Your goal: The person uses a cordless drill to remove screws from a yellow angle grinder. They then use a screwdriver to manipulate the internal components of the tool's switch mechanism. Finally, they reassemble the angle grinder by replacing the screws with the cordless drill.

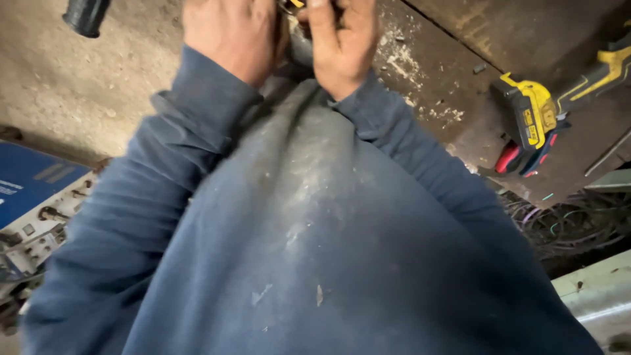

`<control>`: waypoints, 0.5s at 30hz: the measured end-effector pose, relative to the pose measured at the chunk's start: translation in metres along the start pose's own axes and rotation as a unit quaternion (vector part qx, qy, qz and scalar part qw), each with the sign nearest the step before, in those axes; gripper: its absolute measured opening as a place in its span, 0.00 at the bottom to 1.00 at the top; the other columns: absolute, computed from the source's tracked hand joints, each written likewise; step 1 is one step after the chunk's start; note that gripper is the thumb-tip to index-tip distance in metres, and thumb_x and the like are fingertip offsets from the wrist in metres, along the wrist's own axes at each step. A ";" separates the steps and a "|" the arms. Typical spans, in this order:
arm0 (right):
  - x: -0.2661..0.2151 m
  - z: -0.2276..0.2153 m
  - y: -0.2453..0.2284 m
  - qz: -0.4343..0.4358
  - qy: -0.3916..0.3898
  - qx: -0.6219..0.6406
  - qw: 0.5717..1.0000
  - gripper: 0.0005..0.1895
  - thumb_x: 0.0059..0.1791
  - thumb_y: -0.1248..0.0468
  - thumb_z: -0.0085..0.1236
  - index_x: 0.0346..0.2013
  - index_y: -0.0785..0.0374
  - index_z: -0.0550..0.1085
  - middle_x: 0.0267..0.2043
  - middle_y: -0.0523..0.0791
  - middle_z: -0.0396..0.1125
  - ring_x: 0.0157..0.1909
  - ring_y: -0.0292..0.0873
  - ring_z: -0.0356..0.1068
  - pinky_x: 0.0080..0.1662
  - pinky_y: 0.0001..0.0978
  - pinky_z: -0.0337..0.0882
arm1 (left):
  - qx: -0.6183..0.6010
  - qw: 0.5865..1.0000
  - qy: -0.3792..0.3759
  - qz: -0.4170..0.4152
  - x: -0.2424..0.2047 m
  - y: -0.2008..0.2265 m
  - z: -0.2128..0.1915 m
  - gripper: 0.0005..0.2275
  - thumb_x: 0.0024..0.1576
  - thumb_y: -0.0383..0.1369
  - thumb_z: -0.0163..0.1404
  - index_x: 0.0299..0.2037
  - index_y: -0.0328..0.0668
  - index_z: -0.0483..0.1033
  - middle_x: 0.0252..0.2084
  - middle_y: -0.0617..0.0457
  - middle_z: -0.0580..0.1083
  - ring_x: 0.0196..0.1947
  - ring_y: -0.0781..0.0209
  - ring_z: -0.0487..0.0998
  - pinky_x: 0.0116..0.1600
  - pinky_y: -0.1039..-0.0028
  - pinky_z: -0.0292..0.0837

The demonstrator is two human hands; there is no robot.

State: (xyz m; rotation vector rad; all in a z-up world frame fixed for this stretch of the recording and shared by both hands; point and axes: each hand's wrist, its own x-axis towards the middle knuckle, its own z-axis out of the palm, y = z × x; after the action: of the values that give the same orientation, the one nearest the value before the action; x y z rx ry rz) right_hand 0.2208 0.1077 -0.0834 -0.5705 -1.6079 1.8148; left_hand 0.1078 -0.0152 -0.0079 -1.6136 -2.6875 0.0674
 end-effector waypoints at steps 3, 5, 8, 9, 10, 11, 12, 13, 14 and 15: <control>-0.002 0.002 0.008 -0.023 0.005 0.029 0.999 0.06 0.62 0.65 0.55 0.47 0.67 0.70 0.39 0.47 0.74 0.36 0.40 0.76 0.41 0.32 0.76 | 0.046 0.996 -0.071 0.026 0.011 -0.004 -0.003 0.06 0.64 0.36 0.55 0.41 0.44 0.78 0.34 0.47 0.74 0.32 0.48 0.76 0.34 0.58 0.68; 0.002 0.002 -0.002 -0.029 0.012 -0.015 0.999 0.06 0.61 0.65 0.55 0.46 0.66 0.71 0.37 0.46 0.75 0.35 0.40 0.77 0.39 0.31 0.77 | 0.055 0.996 -0.038 0.058 0.017 -0.002 -0.014 0.07 0.62 0.37 0.55 0.40 0.44 0.78 0.34 0.48 0.73 0.32 0.49 0.76 0.33 0.59 0.68; 0.006 0.000 -0.011 -0.023 0.006 -0.062 0.998 0.05 0.61 0.64 0.55 0.46 0.64 0.72 0.35 0.44 0.76 0.33 0.38 0.78 0.36 0.29 0.76 | 0.059 0.993 0.012 0.101 0.019 -0.002 -0.012 0.09 0.60 0.39 0.56 0.39 0.43 0.78 0.37 0.48 0.73 0.31 0.51 0.77 0.31 0.61 0.69; 0.007 0.002 -0.013 -0.014 -0.010 -0.060 0.998 0.06 0.60 0.64 0.55 0.47 0.64 0.71 0.34 0.44 0.76 0.33 0.38 0.78 0.35 0.29 0.75 | 0.061 0.992 0.029 0.105 0.017 -0.005 -0.010 0.09 0.59 0.39 0.56 0.38 0.42 0.78 0.38 0.49 0.73 0.32 0.51 0.77 0.31 0.62 0.69; 0.007 0.002 -0.013 -0.015 -0.008 -0.057 0.998 0.06 0.60 0.64 0.55 0.47 0.64 0.71 0.34 0.44 0.76 0.33 0.38 0.78 0.35 0.29 0.75 | 0.064 0.992 0.028 0.107 0.015 -0.004 -0.007 0.09 0.59 0.39 0.56 0.38 0.42 0.78 0.38 0.49 0.73 0.32 0.51 0.77 0.31 0.62 0.69; 0.007 0.003 -0.014 -0.014 -0.015 -0.030 0.999 0.07 0.61 0.64 0.54 0.50 0.64 0.70 0.37 0.44 0.76 0.35 0.38 0.78 0.36 0.28 0.76 | 0.060 0.994 -0.001 0.094 0.013 -0.003 -0.004 0.09 0.60 0.39 0.56 0.36 0.42 0.77 0.39 0.49 0.73 0.32 0.52 0.77 0.32 0.63 0.70; 0.008 0.004 -0.015 -0.013 -0.023 -0.003 1.000 0.09 0.61 0.64 0.54 0.53 0.65 0.68 0.39 0.44 0.77 0.36 0.38 0.79 0.36 0.27 0.77 | 0.056 0.995 -0.030 0.080 0.011 -0.003 -0.001 0.10 0.61 0.38 0.56 0.35 0.41 0.76 0.39 0.49 0.73 0.33 0.52 0.77 0.32 0.63 0.70; 0.009 0.004 -0.016 -0.015 -0.024 -0.001 1.000 0.09 0.61 0.64 0.54 0.53 0.65 0.68 0.39 0.44 0.77 0.36 0.38 0.79 0.36 0.27 0.77 | 0.059 0.995 -0.029 0.079 0.012 -0.001 -0.003 0.10 0.61 0.38 0.56 0.35 0.41 0.76 0.39 0.49 0.73 0.33 0.52 0.77 0.32 0.63 0.70; 0.009 0.004 -0.017 -0.023 -0.029 0.010 0.999 0.09 0.62 0.64 0.53 0.55 0.64 0.68 0.42 0.45 0.76 0.37 0.39 0.79 0.39 0.28 0.78 | 0.060 0.995 -0.029 0.071 0.014 0.000 -0.005 0.09 0.61 0.38 0.56 0.34 0.41 0.75 0.38 0.49 0.73 0.33 0.53 0.78 0.32 0.64 0.71; 0.009 0.004 -0.018 -0.030 -0.034 0.020 0.999 0.10 0.63 0.64 0.53 0.57 0.63 0.67 0.44 0.46 0.76 0.38 0.39 0.79 0.41 0.28 0.78 | 0.061 0.996 -0.030 0.063 0.014 0.003 -0.006 0.09 0.60 0.37 0.56 0.33 0.41 0.75 0.38 0.49 0.73 0.33 0.53 0.78 0.31 0.64 0.71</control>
State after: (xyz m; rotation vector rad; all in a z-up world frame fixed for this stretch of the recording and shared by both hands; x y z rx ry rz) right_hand 0.2153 0.1121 -0.0646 -0.4432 -1.6120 1.8361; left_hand 0.1038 -0.0018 -0.0020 -1.7682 -2.5644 0.2786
